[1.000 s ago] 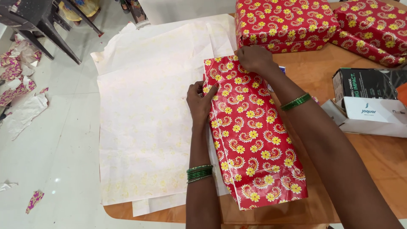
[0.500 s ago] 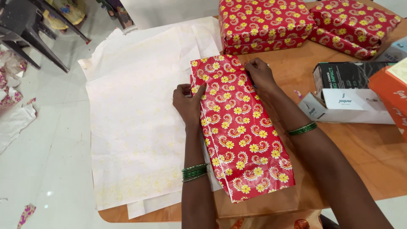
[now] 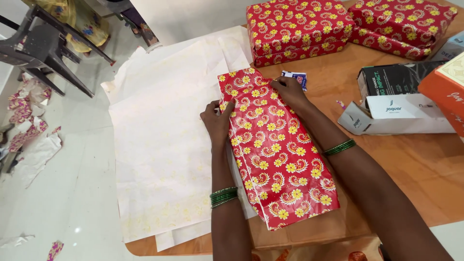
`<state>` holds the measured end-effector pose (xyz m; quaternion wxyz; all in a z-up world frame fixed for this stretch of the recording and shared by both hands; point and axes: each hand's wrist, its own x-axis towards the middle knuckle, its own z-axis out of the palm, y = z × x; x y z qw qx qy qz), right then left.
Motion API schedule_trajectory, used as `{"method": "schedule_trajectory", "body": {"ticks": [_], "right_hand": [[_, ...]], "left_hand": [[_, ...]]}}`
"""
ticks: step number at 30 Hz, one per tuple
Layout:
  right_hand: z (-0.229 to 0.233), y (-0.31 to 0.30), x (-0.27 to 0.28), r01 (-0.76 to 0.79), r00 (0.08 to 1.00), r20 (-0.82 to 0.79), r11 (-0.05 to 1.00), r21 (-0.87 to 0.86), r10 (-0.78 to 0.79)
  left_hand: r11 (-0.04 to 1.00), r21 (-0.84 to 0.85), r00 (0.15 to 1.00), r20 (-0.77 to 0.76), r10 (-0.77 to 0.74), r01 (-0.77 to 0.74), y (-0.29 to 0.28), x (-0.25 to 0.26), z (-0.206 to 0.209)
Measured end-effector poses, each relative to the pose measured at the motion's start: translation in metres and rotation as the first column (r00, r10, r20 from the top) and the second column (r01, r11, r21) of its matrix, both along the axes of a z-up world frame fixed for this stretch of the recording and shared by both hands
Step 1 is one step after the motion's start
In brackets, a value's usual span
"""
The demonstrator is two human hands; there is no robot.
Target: The person wraps a rectangular orange box with red floral wrapping paper on a wooden table. They fold the paper around the box, smooth the edges, and secure the folds with adhesive tape. The wrapped box is then placed aside with other wrapped gifts.
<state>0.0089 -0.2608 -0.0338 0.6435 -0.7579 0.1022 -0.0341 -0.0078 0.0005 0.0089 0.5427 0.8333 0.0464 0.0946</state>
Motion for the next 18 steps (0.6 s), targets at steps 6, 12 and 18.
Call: {"method": "schedule_trajectory", "body": {"ticks": [6, 12, 18], "right_hand": [[0.006, 0.004, 0.005, -0.011, 0.997, -0.078, 0.998, -0.056, 0.006], [0.005, 0.004, 0.009, -0.027, 0.997, -0.074, 1.000, -0.016, 0.025], [0.016, 0.003, 0.011, -0.029, 0.990, -0.139, 0.999, -0.016, 0.026]], "left_hand": [[1.000, -0.007, 0.998, -0.056, -0.001, 0.000, 0.002, 0.009, -0.012], [0.999, 0.023, 0.993, -0.118, 0.026, -0.023, -0.002, 0.023, -0.023], [0.995, 0.089, 0.987, -0.151, 0.059, -0.046, -0.006, 0.025, -0.023]]}}
